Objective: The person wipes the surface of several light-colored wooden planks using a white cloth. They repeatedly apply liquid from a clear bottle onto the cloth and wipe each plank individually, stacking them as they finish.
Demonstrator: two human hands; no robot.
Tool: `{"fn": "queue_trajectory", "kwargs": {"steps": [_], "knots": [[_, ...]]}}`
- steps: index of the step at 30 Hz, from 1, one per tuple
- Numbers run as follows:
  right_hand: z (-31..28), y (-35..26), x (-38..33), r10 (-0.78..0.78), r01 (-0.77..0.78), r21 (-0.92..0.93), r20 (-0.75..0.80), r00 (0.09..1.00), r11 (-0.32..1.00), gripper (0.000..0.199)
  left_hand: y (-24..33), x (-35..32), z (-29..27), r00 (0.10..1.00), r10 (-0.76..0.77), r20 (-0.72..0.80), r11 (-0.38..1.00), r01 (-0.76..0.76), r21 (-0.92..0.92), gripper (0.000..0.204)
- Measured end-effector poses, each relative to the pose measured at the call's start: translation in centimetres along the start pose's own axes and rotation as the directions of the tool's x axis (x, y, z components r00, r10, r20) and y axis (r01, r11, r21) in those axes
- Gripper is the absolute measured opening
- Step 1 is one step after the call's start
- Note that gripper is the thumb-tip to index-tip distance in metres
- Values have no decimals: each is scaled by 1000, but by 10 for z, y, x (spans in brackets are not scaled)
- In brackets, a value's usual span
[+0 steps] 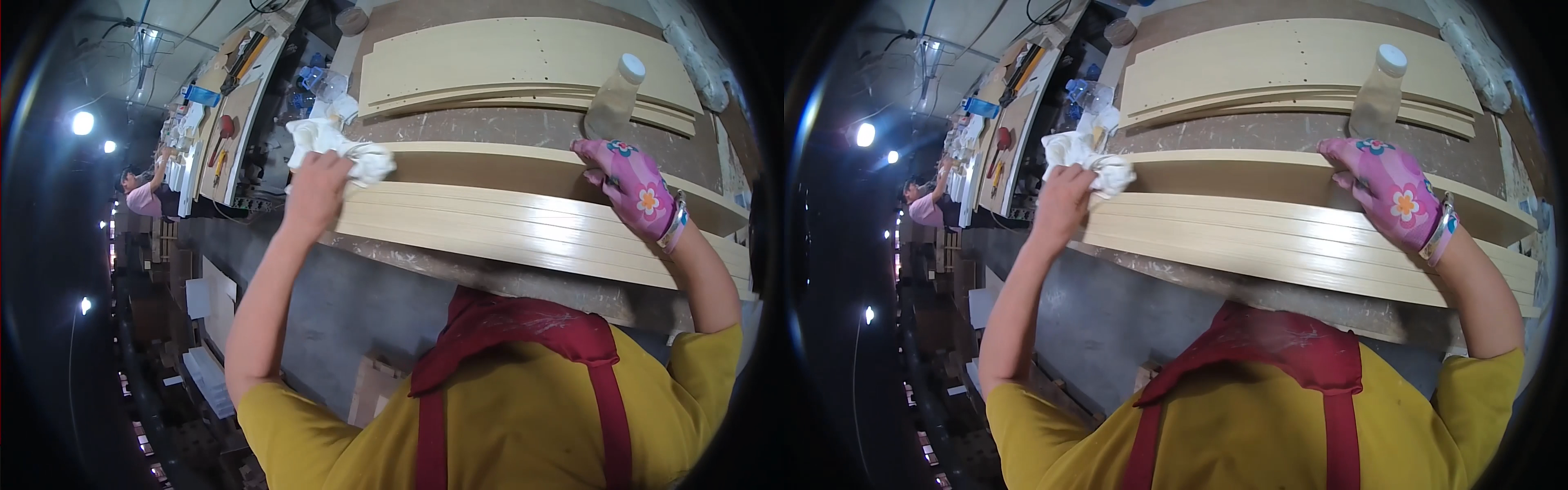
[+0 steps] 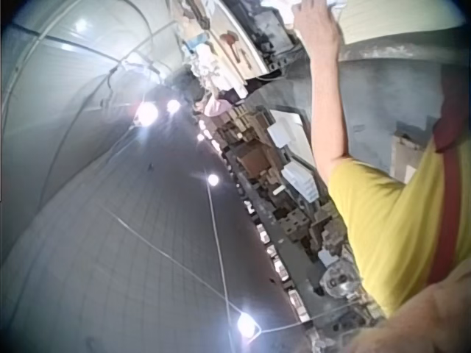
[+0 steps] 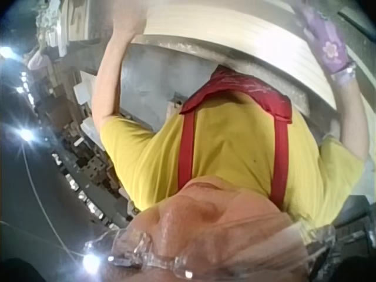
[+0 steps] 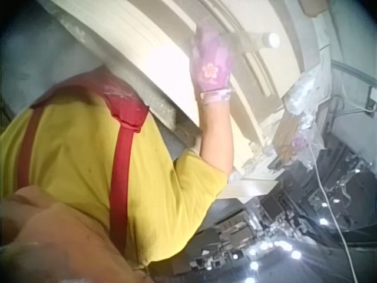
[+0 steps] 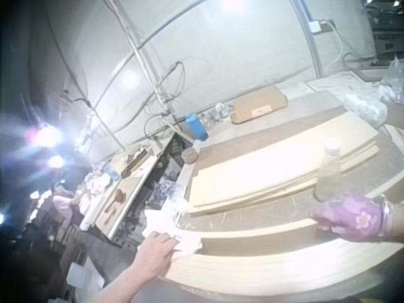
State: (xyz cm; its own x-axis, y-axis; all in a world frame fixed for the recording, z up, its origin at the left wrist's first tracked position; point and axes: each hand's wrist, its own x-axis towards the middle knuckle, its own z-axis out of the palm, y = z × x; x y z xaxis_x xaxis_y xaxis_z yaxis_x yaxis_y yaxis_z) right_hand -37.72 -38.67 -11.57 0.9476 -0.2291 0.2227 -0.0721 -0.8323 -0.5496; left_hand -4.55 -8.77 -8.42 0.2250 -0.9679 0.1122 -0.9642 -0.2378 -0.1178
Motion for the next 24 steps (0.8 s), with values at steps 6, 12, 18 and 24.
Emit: {"fn": "queue_trajectory", "kwargs": {"steps": [6, 12, 18, 24], "knots": [[-2, -1, -1, 44, -44, -37, 24, 999, 998, 30, 7, -3, 10, 986, 100, -134, 995, -102, -11, 23], [1, 0, 0, 33, -33, -6, -9, 999, 999, 32, 2, -5, 0, 997, 71, -4, 997, -71, 35, 24], [4, -1, -9, 15, -15, -53, -19, 1000, 998, 33, -58, -27, 9, 998, -50, 24, 993, 47, 110, 17], [6, 1, -5, 48, -48, -18, 2, 999, 999, 31, -33, -20, -27, 852, -500, -157, 840, 433, -327, 15]]}}
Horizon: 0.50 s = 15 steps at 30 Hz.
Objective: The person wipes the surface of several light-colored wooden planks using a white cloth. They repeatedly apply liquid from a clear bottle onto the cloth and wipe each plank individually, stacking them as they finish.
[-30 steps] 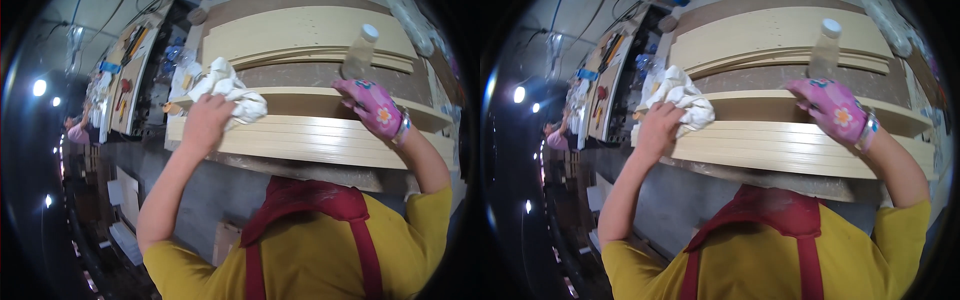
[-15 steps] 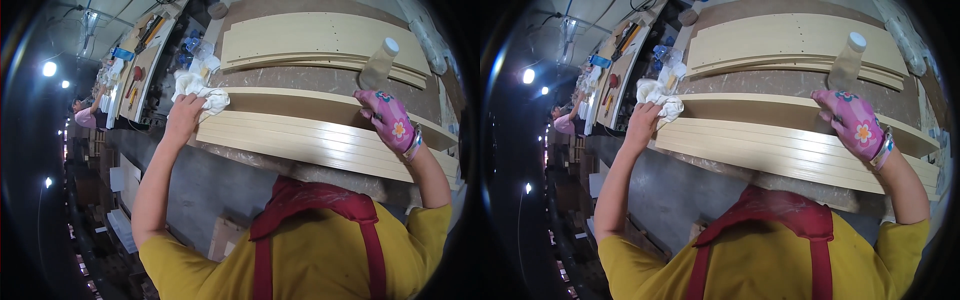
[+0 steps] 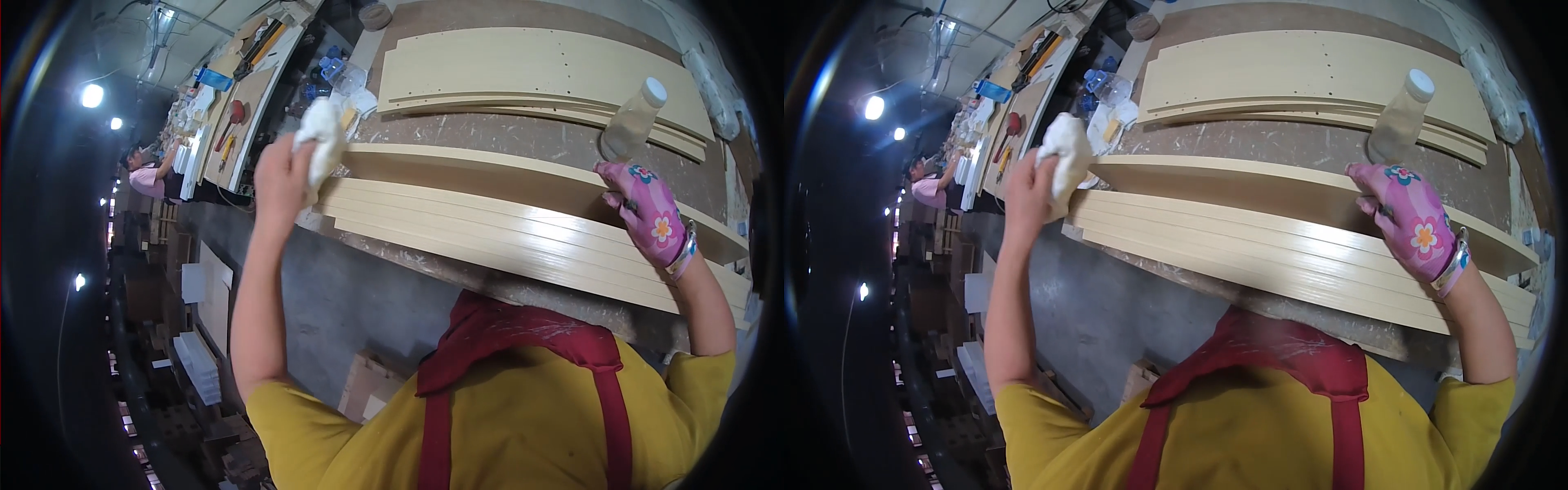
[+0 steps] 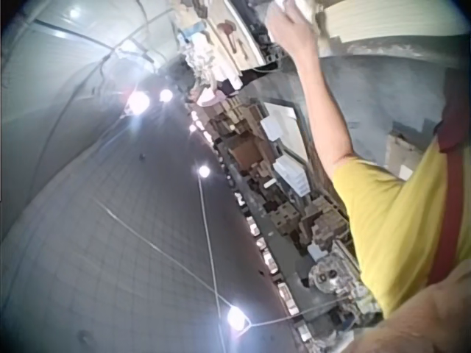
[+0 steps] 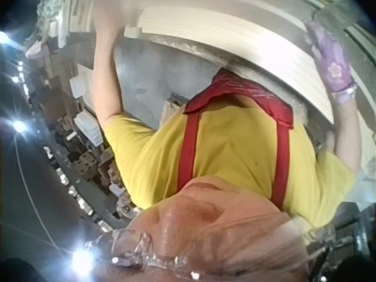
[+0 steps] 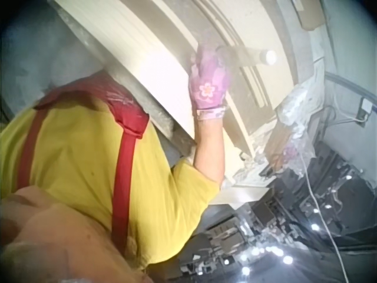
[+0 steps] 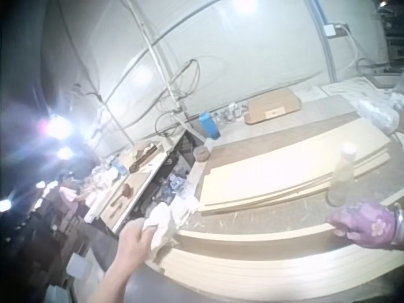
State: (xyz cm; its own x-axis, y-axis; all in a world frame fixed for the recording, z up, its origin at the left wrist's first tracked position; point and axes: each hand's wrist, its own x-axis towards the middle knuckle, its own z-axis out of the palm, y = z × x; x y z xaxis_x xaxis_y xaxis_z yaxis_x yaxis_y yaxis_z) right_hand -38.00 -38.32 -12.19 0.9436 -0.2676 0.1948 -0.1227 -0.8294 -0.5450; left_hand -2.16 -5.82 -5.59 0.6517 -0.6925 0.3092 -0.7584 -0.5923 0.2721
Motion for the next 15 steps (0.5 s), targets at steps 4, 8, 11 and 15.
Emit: {"fn": "queue_trajectory", "kwargs": {"steps": [4, 8, 11, 15], "knots": [[0, 2, 2, -7, 8, 18, -31, 999, 1000, 31, 46, -23, 41, 852, 473, 224, 836, -514, 193, 9], [0, -2, 1, 15, -15, 3, -44, 999, 1000, 30, -10, -8, 25, 875, 398, 276, 784, -481, 394, 7], [2, -1, 4, -1, 0, -24, -43, 999, 1000, 30, 1, -2, 26, 844, 408, 347, 789, -517, 331, 8], [-1, 2, 4, 11, -12, -14, -25, 1000, 1000, 30, 18, -2, 30, 823, 462, 332, 799, -548, 248, 13]]}}
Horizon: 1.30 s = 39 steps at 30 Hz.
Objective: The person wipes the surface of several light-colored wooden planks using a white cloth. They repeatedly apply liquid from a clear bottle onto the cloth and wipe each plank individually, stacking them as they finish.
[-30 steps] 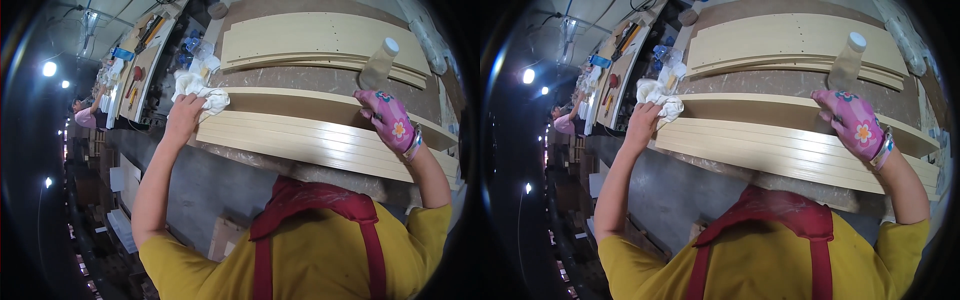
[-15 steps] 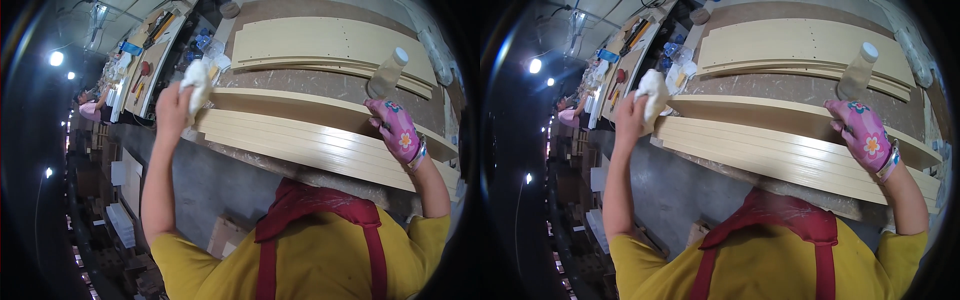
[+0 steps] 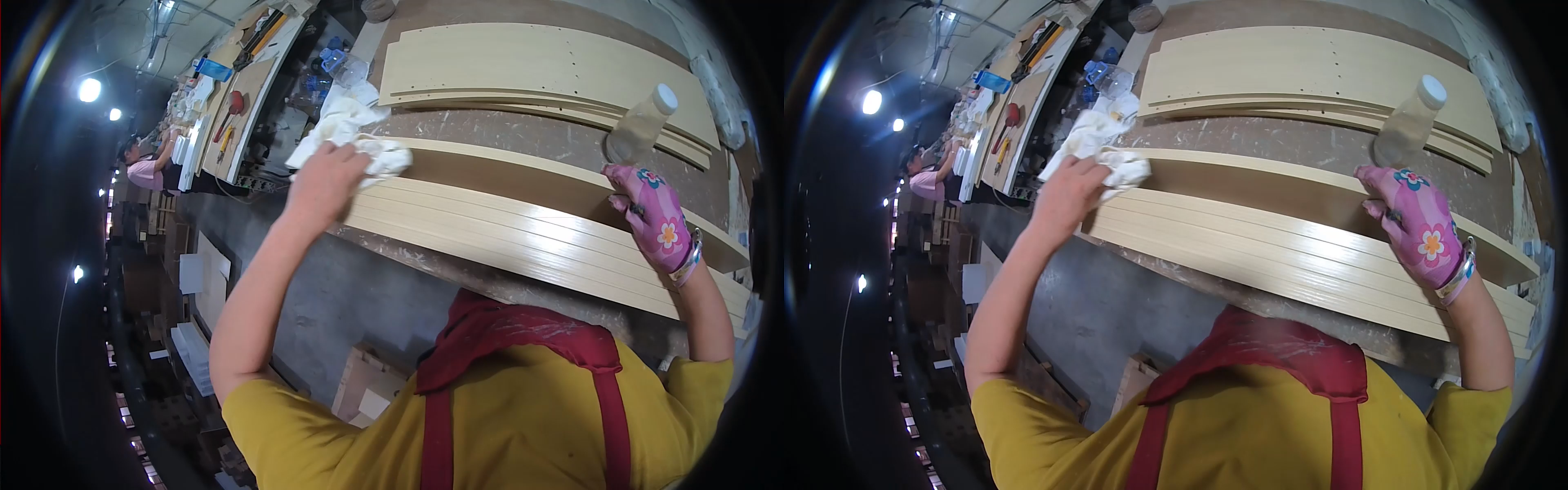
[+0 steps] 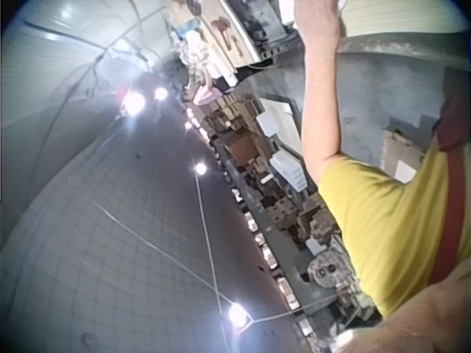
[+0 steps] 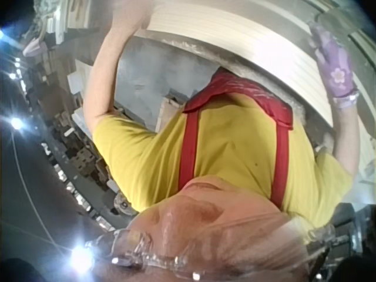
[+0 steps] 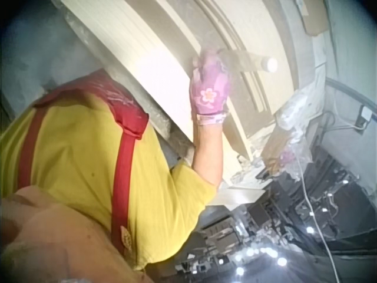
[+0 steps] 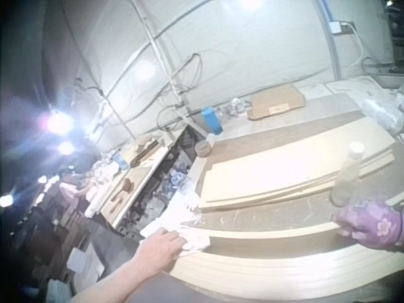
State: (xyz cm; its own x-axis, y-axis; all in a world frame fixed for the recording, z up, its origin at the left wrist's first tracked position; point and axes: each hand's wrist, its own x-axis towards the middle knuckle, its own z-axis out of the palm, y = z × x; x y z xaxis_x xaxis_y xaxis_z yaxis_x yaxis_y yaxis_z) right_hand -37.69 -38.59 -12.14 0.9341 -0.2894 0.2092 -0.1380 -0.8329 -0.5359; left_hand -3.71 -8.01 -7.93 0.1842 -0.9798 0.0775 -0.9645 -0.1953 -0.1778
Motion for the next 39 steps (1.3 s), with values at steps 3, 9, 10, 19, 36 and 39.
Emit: {"fn": "queue_trajectory", "kwargs": {"steps": [3, 9, 10, 19, 36, 39], "knots": [[1, 0, 1, -29, 28, -33, -30, 999, 999, 31, -30, -13, 3, 985, -124, 117, 990, 114, 86, 18], [1, 1, 1, -31, 29, -25, -45, 999, 999, 28, -12, -4, 11, 998, -65, -21, 997, 64, -50, 22], [0, 1, 0, -5, 5, -17, -9, 1000, 1000, 29, -27, -9, 12, 994, -110, -15, 994, 110, 10, 21], [-3, 1, 1, -5, 5, -31, 4, 1000, 999, 29, -6, -2, 13, 998, -5, -63, 1000, 5, 11, 21], [2, -1, 0, -22, 20, -43, -43, 999, 999, 26, -3, 4, -2, 970, -149, 190, 985, 163, -59, 15], [0, -3, 4, -42, 40, -52, -31, 999, 998, 26, -3, 5, 0, 964, -161, 210, 987, 162, 13, 17]]}}
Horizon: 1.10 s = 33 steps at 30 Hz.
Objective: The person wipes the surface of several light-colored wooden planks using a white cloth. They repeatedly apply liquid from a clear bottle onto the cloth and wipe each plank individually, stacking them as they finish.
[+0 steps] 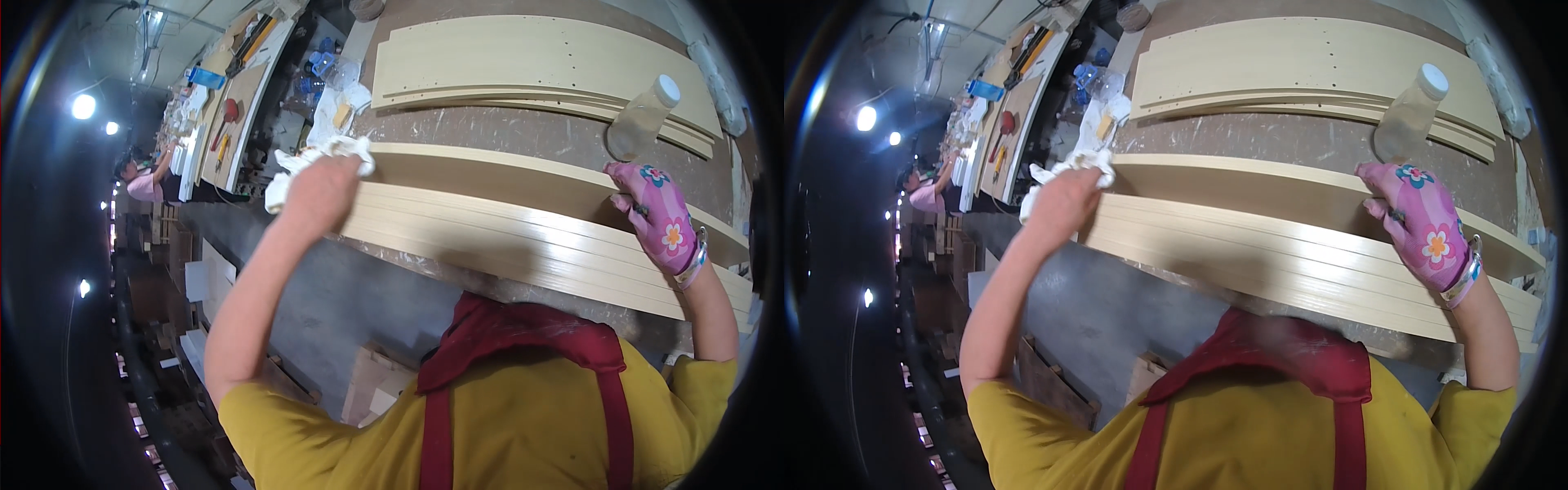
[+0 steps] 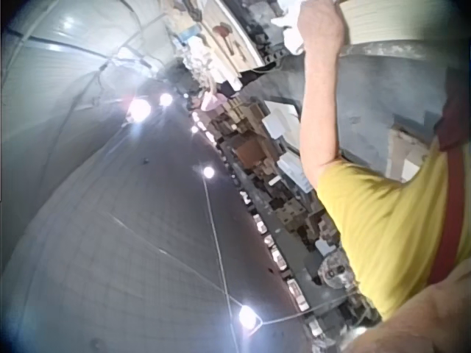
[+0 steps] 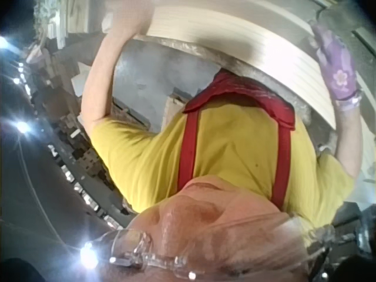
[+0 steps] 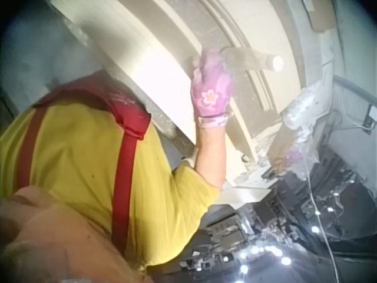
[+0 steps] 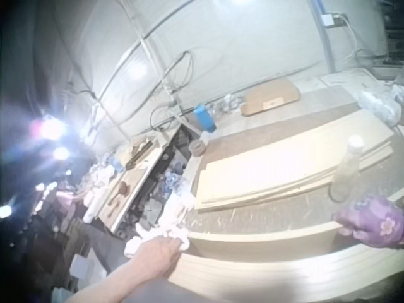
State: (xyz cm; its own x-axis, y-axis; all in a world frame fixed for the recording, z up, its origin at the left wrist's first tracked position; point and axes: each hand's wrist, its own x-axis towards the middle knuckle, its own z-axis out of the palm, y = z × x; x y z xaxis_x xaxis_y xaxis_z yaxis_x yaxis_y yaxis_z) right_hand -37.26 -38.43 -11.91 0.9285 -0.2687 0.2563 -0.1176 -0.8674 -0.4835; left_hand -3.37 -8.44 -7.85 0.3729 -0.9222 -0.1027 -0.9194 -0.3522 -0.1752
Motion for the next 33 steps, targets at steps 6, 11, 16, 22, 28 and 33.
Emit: {"fn": "queue_trajectory", "kwargs": {"steps": [6, 11, 16, 22, 28, 33], "knots": [[2, 5, -3, 20, -20, 4, -14, 1000, 1000, 27, 25, 4, 2, 1000, -14, -21, 998, 12, -68, 21], [3, 8, -2, 10, -10, 33, -2, 1000, 999, 28, 52, 1, 3, 994, 24, -103, 990, -38, -137, 20], [2, 3, -5, 37, -37, -4, -14, 999, 999, 28, 16, 3, 9, 996, -76, -43, 997, 77, 10, 12], [1, 6, -7, -26, 26, 13, 1, 1000, 1000, 32, -69, -20, -8, 912, -397, -105, 914, 383, -132, 23], [0, 3, -5, 9, -10, -23, -25, 1000, 1000, 28, 15, -8, -22, 936, -234, -263, 947, 158, -280, 22], [1, 1, -4, 15, -15, -10, 8, 1000, 1000, 27, 5, -12, 16, 983, -65, -172, 989, 42, -139, 22]]}}
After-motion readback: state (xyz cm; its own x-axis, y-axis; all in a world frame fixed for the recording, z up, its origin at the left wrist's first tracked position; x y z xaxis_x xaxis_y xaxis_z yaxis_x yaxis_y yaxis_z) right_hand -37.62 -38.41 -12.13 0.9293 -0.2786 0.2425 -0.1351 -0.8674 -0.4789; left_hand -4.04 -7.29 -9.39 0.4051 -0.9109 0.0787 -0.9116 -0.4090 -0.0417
